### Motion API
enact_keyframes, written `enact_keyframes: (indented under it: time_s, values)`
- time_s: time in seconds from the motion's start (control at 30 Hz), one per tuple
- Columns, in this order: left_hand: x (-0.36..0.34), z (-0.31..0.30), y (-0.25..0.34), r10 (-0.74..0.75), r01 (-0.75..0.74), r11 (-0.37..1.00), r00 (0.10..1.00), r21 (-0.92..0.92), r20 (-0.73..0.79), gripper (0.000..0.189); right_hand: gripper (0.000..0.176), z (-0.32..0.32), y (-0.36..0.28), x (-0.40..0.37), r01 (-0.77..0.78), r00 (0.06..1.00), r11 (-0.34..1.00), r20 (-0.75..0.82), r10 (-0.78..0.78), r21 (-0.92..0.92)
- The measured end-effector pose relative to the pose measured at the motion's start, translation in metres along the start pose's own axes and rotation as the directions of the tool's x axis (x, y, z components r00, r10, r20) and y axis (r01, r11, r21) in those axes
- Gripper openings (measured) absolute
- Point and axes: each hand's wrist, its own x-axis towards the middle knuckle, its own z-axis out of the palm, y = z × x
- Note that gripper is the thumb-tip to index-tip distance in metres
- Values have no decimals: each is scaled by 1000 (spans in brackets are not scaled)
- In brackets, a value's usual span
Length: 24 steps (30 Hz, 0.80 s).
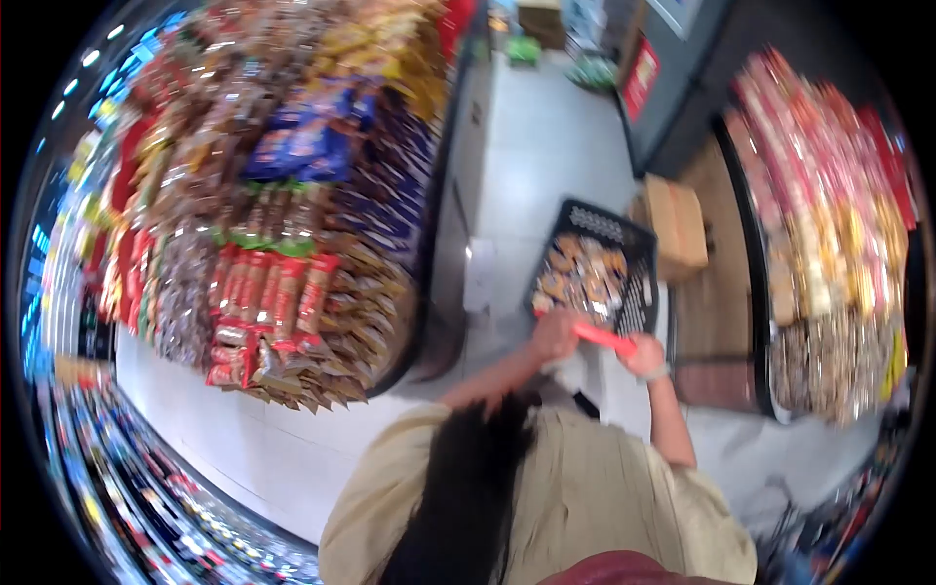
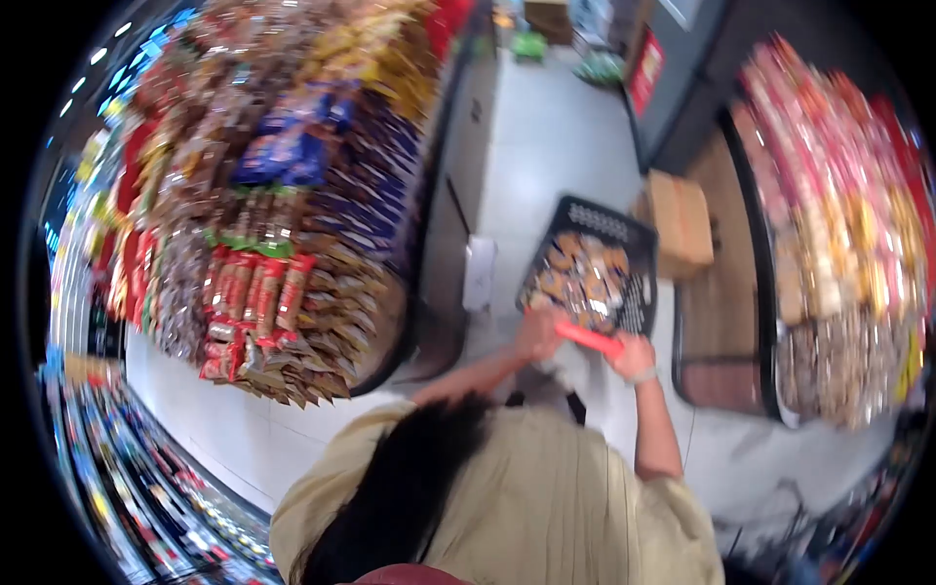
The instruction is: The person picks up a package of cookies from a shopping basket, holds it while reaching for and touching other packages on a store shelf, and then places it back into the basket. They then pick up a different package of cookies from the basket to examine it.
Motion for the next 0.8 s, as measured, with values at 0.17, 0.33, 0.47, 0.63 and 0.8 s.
enact_keyframes:
  time_s: [0.17, 0.33, 0.47, 0.63, 0.8]
  values:
    - [-9, -37, 24, -266, 308, 950, 878, -45, 398, 22, 24, 19, -34, -41, -77, 996, 996, -48, 79, 37]
    - [-28, -71, 50, -337, 363, 932, 889, -27, 309, 21, 22, 28, -74, -78, -141, 990, 984, -1, 142, 106]
    - [-39, -90, 69, -376, 374, 925, 869, 71, 322, 17, 24, 51, -91, -104, -155, 982, 974, -79, 169, 163]
    - [-60, -109, 90, -443, 420, 897, 846, 139, 298, 13, 24, 58, -121, -135, -123, 978, 965, -135, 157, 230]
    - [-90, -124, 87, -394, 364, 919, 864, 150, 315, 12, 24, 75, -139, -162, -137, 978, 955, -118, 173, 261]
